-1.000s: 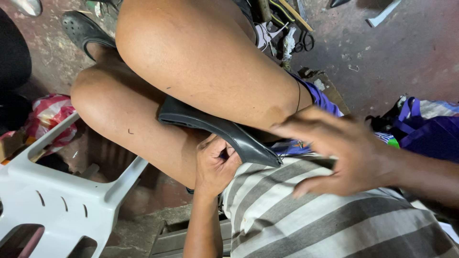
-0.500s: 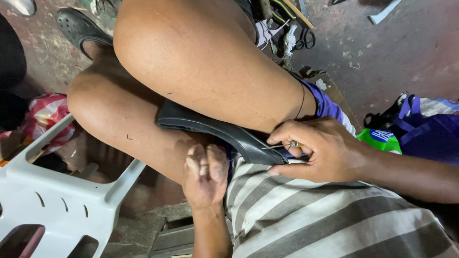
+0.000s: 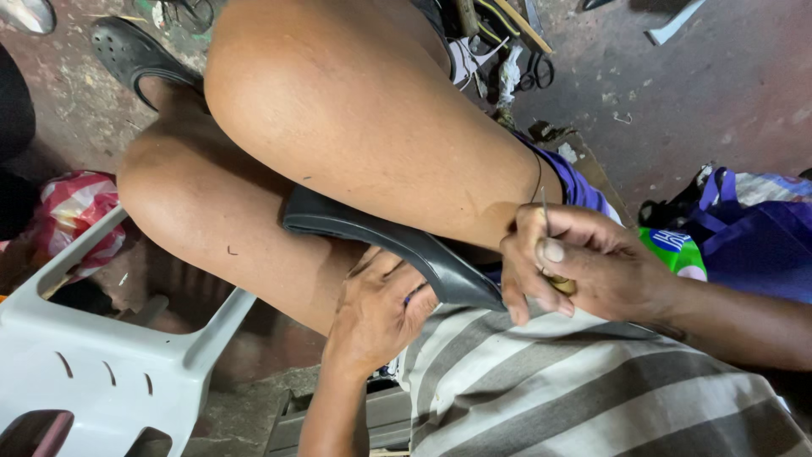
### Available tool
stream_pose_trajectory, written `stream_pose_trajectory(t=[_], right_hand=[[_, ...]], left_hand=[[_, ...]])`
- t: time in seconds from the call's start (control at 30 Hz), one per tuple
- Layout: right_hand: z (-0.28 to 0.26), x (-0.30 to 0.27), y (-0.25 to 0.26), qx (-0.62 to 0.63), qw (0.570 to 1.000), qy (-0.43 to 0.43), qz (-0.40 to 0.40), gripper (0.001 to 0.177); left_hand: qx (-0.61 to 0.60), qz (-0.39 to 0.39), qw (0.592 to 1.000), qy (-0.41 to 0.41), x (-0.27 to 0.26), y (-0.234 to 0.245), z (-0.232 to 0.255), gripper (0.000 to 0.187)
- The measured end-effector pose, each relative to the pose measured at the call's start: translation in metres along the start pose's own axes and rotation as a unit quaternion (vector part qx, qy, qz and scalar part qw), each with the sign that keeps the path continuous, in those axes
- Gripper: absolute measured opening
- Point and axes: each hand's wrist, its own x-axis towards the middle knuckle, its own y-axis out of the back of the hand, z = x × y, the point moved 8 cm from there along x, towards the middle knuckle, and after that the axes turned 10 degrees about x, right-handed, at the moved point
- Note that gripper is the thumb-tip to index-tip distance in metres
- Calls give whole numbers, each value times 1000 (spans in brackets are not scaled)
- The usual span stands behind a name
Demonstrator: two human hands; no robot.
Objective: The person sits on the floor and sews a black high-heeled shoe using a needle and thread. They pull the thread through the shoe repeatedly, then use a red sanding block to smooth the sole before continuing to sew.
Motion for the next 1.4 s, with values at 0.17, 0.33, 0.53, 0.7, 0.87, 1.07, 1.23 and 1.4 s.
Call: stream_pose_trajectory(t=[0.17,0.33,0.53,0.7,0.87,1.07,1.23,1.4], right_hand=[[18,-2,12,31,997,-54,53,25],[27,-2,25,36,988,-74,130,28],[13,2,26,33,991,-38,127,26],[4,3,14,8,999,-14,50,25],[-12,4,-6,-164,986,29,25,17],[-19,9,-42,-476,875,80,-26,5],[-19,14,-57,-570,811,131,20,25],[-18,15,-69,-635,752,169,37,20]], left_hand=[[-23,11,999,-26,-1,1,-2,19],[-67,-5,998,-10,-1,0,-11,16],[-119,27,992,26,-6,11,-15,17],[-440,-56,881,161,-21,-25,-5,25],[-607,14,780,155,-28,-36,4,41],[-637,137,751,110,-32,-38,-10,37],[-567,213,784,137,-38,-36,-15,30],[-513,232,818,118,-37,-27,1,24]])
